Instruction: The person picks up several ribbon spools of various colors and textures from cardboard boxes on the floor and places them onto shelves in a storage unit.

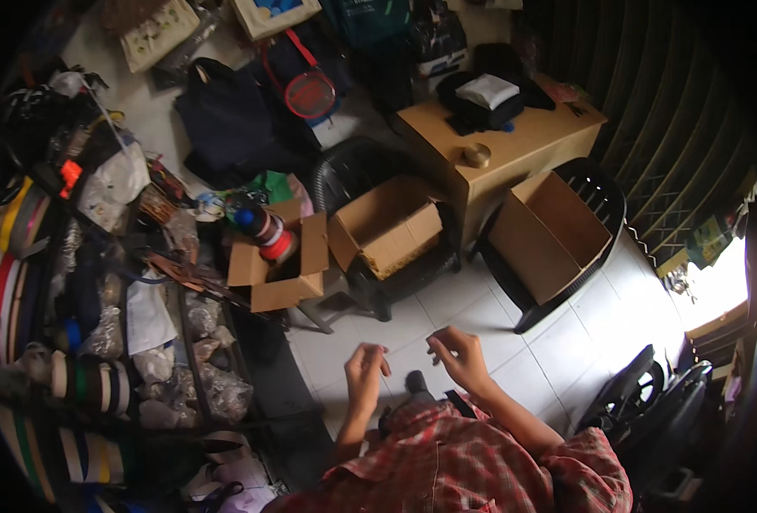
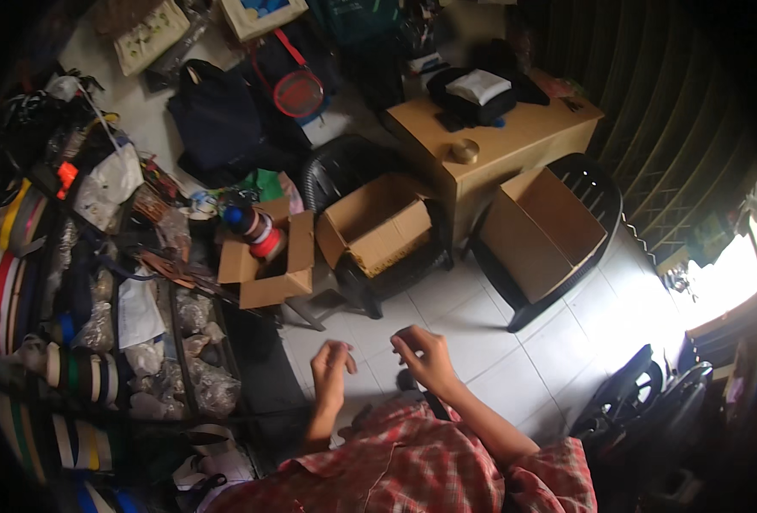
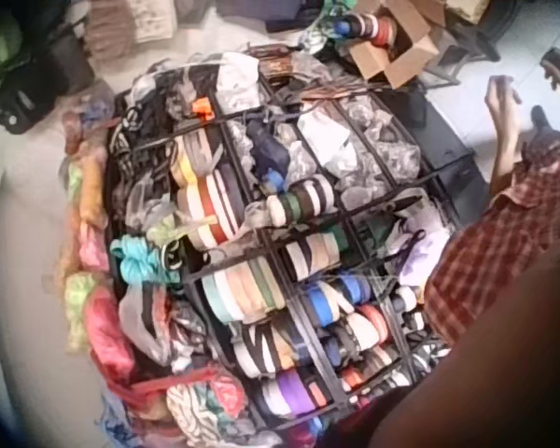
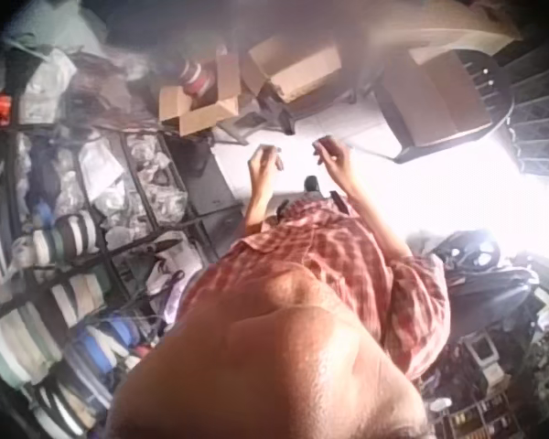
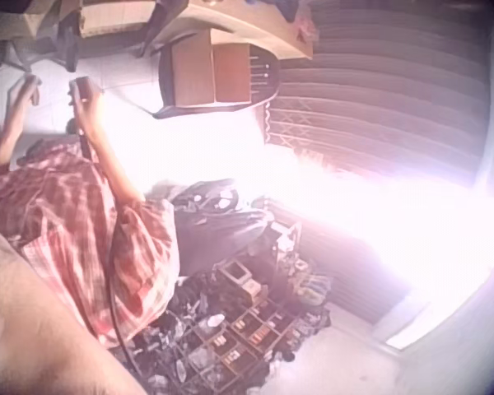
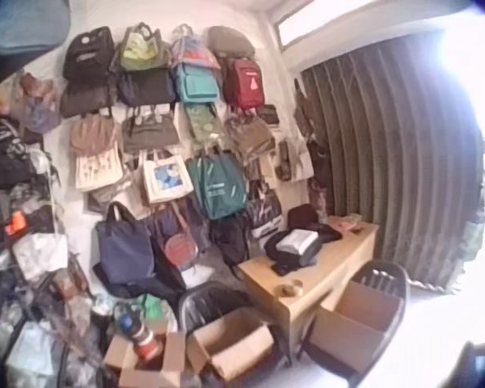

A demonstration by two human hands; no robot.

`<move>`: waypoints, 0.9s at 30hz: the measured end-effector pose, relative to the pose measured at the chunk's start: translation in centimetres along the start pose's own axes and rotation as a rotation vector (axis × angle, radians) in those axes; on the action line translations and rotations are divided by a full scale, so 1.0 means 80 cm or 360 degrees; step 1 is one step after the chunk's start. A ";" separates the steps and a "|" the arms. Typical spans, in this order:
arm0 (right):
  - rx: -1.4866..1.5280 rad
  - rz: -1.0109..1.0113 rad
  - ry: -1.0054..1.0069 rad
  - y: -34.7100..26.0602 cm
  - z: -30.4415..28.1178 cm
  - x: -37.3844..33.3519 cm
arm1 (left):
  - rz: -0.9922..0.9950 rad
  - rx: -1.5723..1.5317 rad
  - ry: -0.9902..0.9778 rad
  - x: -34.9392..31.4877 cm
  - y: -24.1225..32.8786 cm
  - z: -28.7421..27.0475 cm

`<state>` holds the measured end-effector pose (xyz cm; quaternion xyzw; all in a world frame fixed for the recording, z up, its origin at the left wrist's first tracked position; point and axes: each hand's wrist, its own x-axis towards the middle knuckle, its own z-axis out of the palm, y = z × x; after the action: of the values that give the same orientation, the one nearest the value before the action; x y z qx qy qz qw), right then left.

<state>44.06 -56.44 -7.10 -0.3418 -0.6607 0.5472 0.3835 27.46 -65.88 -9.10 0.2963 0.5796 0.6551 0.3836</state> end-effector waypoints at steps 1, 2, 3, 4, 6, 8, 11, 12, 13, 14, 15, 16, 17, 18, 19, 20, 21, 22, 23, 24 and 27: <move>-0.0045 -0.0064 -0.0077 0.006 0.001 0.023 | -0.0029 -0.0109 -0.0056 0.028 0.000 -0.005; -0.0165 -0.0121 -0.0061 0.006 0.000 0.044 | -0.0068 -0.0045 -0.0061 0.057 -0.002 -0.007; -0.0264 -0.0169 -0.0063 0.003 0.001 0.060 | -0.0115 0.0037 -0.0055 0.079 -0.001 -0.010; -0.0248 -0.0144 -0.0062 0.003 0.000 0.075 | -0.0148 0.0037 -0.0052 0.101 0.001 -0.009; -0.0280 -0.0169 -0.0072 0.009 -0.005 0.103 | -0.0193 0.0065 -0.0074 0.136 0.004 -0.003; -0.0246 -0.0034 -0.0061 0.014 -0.007 0.123 | -0.0057 -0.0111 -0.0133 0.160 0.002 0.006; -0.0250 -0.0005 0.0021 0.051 -0.027 0.159 | -0.0176 -0.0023 -0.0110 0.189 0.006 0.038; -0.0267 0.0038 0.0018 0.060 -0.037 0.175 | -0.0265 -0.0110 -0.0144 0.198 -0.004 0.041; -0.0287 0.0074 0.0009 0.068 -0.049 0.194 | -0.0276 -0.0115 -0.0153 0.209 -0.014 0.042; -0.0402 0.0101 -0.0035 0.077 -0.062 0.217 | -0.0344 -0.0098 -0.0187 0.222 -0.023 0.043; -0.0400 0.0112 -0.0021 0.090 -0.078 0.244 | -0.0412 -0.0070 -0.0228 0.235 -0.028 0.047; -0.0467 0.0067 -0.0051 0.112 -0.092 0.275 | -0.0456 -0.0032 -0.0208 0.250 -0.028 0.053; -0.0534 0.0020 -0.0085 0.132 -0.105 0.308 | -0.0468 -0.0026 -0.0211 0.268 -0.030 0.061; -0.0534 0.0034 -0.0088 0.150 -0.120 0.343 | -0.0488 -0.0019 -0.0155 0.288 -0.033 0.071; -0.0593 0.0011 -0.0052 0.168 -0.134 0.380 | -0.0507 -0.0006 -0.0095 0.308 -0.036 0.080; -0.0652 -0.0013 -0.0020 0.185 -0.148 0.415 | -0.0521 0.0033 -0.0077 0.327 -0.042 0.085; -0.0641 -0.0003 -0.0040 0.198 -0.157 0.450 | -0.0534 0.0039 -0.0056 0.347 -0.044 0.092; -0.0795 -0.0119 0.0017 0.210 -0.164 0.485 | -0.0528 0.0035 0.0018 0.367 -0.047 0.101; -0.0946 -0.0236 0.0073 0.225 -0.171 0.522 | -0.0522 0.0033 0.0094 0.389 -0.049 0.109; -0.0956 0.0191 -0.0070 0.254 -0.186 0.555 | -0.0561 0.0026 0.0146 0.407 -0.052 0.116; -0.1526 -0.0054 0.0461 0.347 -0.228 0.669 | -0.0642 0.0086 0.0243 0.468 -0.041 0.145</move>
<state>35.77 3.30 -25.42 -0.5413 -0.7833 0.1226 0.2801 17.81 -27.88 -12.67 0.1340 0.6719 0.5697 0.4539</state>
